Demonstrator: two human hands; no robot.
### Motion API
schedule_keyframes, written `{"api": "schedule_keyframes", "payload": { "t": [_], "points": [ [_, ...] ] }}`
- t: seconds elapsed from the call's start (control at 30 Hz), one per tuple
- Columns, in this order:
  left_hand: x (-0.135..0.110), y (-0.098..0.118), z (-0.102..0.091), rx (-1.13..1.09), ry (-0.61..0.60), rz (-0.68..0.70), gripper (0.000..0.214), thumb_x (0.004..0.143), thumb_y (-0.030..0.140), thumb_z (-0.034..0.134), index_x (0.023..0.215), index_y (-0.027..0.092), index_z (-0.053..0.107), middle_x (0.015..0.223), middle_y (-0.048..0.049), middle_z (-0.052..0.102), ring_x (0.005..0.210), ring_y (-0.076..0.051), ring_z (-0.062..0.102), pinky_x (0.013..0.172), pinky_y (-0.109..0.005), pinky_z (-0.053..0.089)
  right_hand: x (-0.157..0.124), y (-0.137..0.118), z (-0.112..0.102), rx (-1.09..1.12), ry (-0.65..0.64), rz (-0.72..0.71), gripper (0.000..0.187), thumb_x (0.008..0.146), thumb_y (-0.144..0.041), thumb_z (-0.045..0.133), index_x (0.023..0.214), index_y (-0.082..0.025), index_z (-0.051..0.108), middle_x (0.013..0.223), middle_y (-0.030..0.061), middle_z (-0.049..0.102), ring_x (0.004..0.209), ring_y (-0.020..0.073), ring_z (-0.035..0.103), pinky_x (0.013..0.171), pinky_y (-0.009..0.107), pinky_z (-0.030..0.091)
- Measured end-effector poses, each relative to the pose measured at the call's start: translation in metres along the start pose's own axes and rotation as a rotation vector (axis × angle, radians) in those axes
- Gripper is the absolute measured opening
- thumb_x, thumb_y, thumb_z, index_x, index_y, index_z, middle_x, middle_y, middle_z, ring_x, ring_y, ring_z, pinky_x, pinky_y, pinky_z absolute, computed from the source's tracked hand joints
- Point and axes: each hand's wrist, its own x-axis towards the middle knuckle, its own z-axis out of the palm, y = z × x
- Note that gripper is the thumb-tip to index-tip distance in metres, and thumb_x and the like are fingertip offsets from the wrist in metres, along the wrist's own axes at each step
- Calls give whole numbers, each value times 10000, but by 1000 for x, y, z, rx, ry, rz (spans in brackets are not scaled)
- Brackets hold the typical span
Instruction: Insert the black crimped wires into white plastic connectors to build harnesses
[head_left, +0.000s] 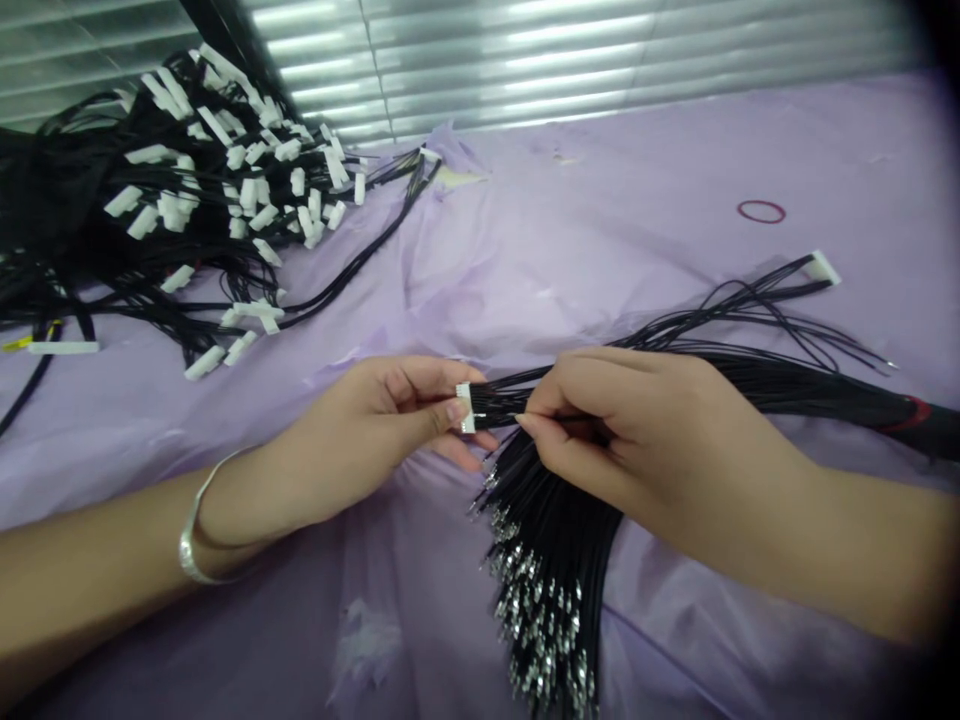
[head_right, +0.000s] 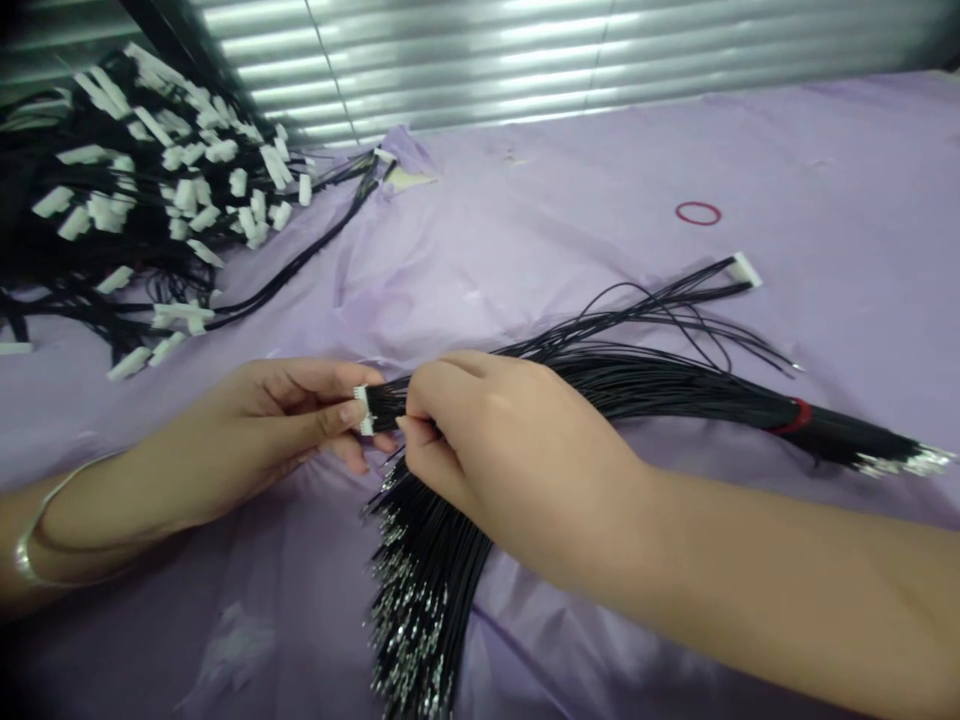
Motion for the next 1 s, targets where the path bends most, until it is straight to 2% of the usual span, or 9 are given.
{"api": "schedule_keyframes", "payload": {
  "t": [0.13, 0.3, 0.73, 0.9, 1.0],
  "points": [
    [1, -2, 0, -24, 14, 3, 187, 863, 48, 570, 940, 118, 725, 817, -42, 724, 728, -110, 681, 640, -157, 582, 0, 0, 2, -55, -31, 19, 112, 804, -161, 561, 695, -152, 587, 627, -23, 542, 537, 81, 457, 509, 233, 322],
    [2, -5, -1, -17, 13, 18, 180, 860, 68, 585, 954, 138, 722, 824, -29, 727, 738, -109, 684, 634, -156, 584, 2, 1, 3, -34, -8, 28, 121, 773, -139, 574, 654, -157, 557, 604, -33, 524, 494, 66, 413, 478, 228, 291],
    [1, 1, 4, 25, 68, -11, 182, 838, 17, 577, 940, 89, 710, 839, -46, 735, 711, -115, 695, 678, -182, 584, -2, 6, 7, -35, 44, -145, 128, 841, -153, 533, 730, -127, 590, 644, -21, 518, 589, 74, 446, 551, 221, 334],
    [1, -3, 2, 48, 37, 9, 193, 856, 55, 577, 983, 108, 711, 888, -56, 738, 746, -126, 695, 692, -199, 586, 0, 6, 13, -114, 6, -125, 152, 873, -173, 501, 766, -127, 598, 699, 1, 560, 619, 102, 505, 574, 238, 369],
    [1, -4, 1, 57, 20, 28, 196, 861, 73, 582, 994, 126, 715, 894, -47, 737, 754, -121, 691, 702, -195, 582, 1, 2, 18, -247, 16, -159, 137, 881, -165, 485, 791, -131, 582, 718, 15, 554, 601, 126, 517, 527, 253, 343]
  ]
}}
